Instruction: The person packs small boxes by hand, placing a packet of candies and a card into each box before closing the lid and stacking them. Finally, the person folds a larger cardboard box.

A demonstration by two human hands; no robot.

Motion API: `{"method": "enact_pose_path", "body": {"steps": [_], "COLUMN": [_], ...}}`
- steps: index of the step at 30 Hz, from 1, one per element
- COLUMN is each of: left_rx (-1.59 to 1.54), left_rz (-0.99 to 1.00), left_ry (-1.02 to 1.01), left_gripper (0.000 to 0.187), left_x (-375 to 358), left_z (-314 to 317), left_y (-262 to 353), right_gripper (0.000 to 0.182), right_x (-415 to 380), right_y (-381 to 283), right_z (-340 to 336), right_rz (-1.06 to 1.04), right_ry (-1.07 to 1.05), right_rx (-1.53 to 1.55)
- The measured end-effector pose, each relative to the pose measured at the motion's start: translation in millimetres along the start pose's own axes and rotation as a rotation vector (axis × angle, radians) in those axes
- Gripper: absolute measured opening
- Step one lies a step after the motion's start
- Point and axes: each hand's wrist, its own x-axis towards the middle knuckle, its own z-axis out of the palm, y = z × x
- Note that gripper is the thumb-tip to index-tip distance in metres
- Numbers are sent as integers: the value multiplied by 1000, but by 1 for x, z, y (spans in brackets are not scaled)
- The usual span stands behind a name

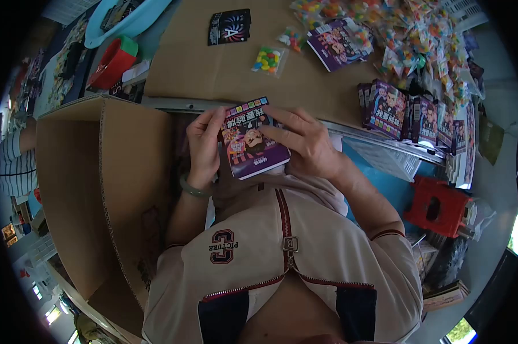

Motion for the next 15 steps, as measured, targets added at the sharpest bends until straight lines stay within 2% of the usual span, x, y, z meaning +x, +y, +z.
{"method": "enact_pose_path", "body": {"steps": [2,3,5,6,7,8,10,12,14,15], "left_rx": [-9,158,490,609,604,682,719,725,735,748], "left_rz": [41,229,599,658,669,701,725,745,763,779], "left_ry": [7,14,37,-24,-18,76,248,263,277,271], "left_gripper": [20,27,63,98,98,106,120,119,118,117], "left_x": [8,11,19,23,26,31,44,48,50,51], "left_z": [-1,-4,-4,1,10,19,26,22,21,21], "left_y": [9,8,10,7,3,-2,-12,-16,-13,-12], "right_gripper": [50,45,35,35,34,33,36,39,39,39], "right_x": [26,38,61,69,78,85,96,100,98,95], "right_y": [12,18,26,26,25,25,28,41,75,89], "right_z": [-1,0,7,12,15,16,8,0,-1,3], "right_rz": [-31,33,172,160,323,486,388,299,131,128], "right_ry": [6,27,69,71,-52,-176,-242,-310,-25,-29], "right_rx": [-18,66,234,227,276,322,287,255,0,-5]}}
